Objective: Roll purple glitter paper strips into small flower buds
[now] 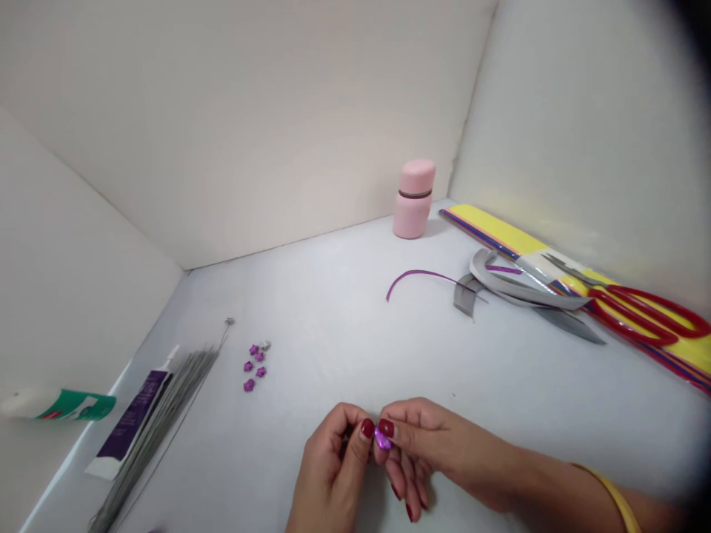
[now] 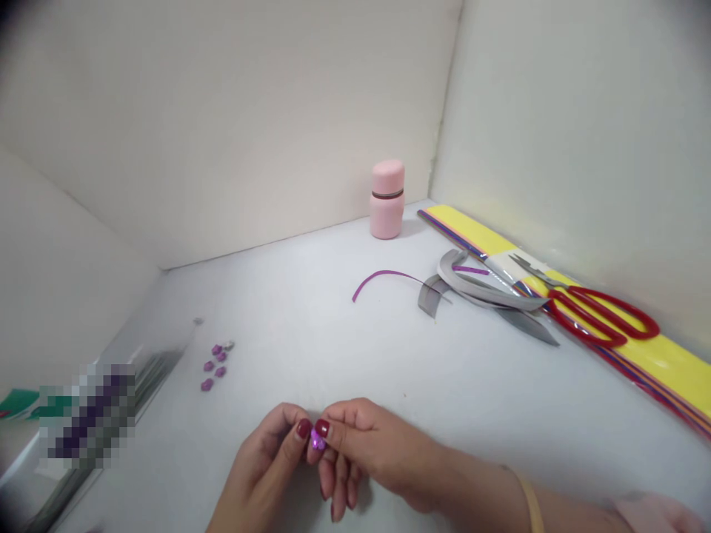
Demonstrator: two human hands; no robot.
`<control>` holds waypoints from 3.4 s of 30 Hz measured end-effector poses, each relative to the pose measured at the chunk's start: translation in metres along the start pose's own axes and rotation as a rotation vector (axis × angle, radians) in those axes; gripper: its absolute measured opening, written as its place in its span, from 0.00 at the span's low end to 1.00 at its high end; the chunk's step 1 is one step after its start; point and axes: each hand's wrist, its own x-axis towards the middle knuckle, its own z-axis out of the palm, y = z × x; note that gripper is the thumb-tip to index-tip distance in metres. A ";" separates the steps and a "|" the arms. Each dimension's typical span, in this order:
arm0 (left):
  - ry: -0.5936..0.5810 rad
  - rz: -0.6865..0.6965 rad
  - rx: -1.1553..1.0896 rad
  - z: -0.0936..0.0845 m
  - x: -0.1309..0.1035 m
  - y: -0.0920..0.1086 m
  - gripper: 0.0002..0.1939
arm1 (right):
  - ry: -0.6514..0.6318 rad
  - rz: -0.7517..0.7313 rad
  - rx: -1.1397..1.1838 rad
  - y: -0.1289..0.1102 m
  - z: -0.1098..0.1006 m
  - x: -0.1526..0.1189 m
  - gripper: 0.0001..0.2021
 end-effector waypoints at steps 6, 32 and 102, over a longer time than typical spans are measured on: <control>0.191 0.416 0.324 0.003 -0.005 -0.002 0.12 | 0.062 -0.093 0.024 0.003 -0.002 0.000 0.18; 0.247 -0.126 -0.153 0.004 0.000 0.013 0.10 | 0.196 -0.276 -0.164 0.002 0.001 -0.003 0.12; 0.472 0.853 0.831 0.011 -0.007 -0.023 0.11 | 0.210 -0.107 0.026 0.012 0.016 -0.007 0.21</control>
